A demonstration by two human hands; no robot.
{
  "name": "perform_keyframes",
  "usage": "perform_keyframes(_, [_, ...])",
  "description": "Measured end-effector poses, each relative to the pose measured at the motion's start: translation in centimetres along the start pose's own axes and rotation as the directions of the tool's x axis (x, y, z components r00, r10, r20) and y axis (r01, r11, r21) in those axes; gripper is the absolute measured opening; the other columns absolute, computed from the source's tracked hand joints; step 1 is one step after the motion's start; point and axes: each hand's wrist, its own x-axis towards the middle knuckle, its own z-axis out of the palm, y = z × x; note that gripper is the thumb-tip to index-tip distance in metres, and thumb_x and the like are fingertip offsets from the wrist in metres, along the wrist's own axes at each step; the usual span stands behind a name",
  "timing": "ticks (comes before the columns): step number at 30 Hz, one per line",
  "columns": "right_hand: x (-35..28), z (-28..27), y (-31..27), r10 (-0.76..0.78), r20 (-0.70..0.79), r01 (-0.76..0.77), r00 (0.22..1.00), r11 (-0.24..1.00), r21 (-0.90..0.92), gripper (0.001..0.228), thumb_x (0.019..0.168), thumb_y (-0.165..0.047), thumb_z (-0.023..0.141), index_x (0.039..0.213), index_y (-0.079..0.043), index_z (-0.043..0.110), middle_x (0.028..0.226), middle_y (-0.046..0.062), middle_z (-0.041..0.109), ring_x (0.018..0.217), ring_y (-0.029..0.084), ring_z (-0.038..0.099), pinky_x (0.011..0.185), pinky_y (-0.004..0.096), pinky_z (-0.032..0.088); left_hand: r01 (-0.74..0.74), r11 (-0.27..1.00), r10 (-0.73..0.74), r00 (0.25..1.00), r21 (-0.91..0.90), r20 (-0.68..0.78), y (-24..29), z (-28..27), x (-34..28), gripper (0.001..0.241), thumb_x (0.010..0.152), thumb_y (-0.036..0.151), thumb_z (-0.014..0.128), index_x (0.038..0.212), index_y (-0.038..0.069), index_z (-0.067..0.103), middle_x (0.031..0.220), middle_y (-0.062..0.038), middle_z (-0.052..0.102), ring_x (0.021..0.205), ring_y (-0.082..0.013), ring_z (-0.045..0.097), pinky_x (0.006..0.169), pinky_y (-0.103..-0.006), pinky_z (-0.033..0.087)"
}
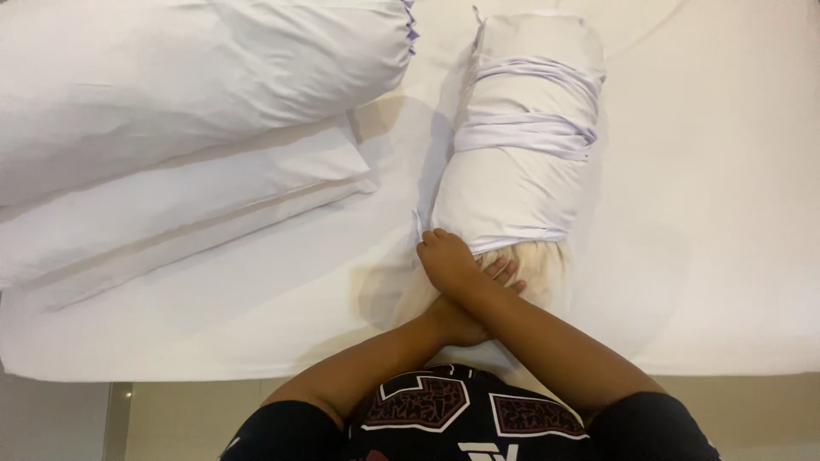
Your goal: The person puts a white pillowcase onto a cylindrical pillow on a white bed. They pull the case over the pillow, smooth the fabric, and tuck the edges into the opening before tying the drawstring to secure it.
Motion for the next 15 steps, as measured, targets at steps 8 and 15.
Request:
perform_keyframes(8, [-10.5,-4.7,4.8,0.231,-0.404,-0.168,0.885,0.968,0.187,0.012,0.085,-0.017,0.071,0.096,-0.015,0.076,0.088,0.005,0.068,0.090,0.027,0.064,0.079,0.040,0.047,-0.412,0.839,0.448,0.894,0.355,-0.021,1.4,4.1,-1.2,0.055,0.097,0.051,0.051,0.137,0.015,0.062,0.139,-0.009,0.065,0.137,-0.0294,0.054,0.122,-0.0523,0.028])
perform_keyframes(15, [-17.1,0.7,11.3,0.438,-0.624,-0.313,0.647,0.899,0.306,0.020,0.091,-0.007,0.072,0.105,-0.020,0.079,0.092,0.000,0.070,0.090,0.022,0.067,0.081,0.032,0.052,-0.470,0.803,0.404,0.881,0.366,0.246,2.7,7.7,-0.2,0.077,0.087,0.061,0.060,0.149,0.017,0.050,0.165,-0.010,0.039,0.157,-0.0305,0.028,0.129,-0.0567,0.017])
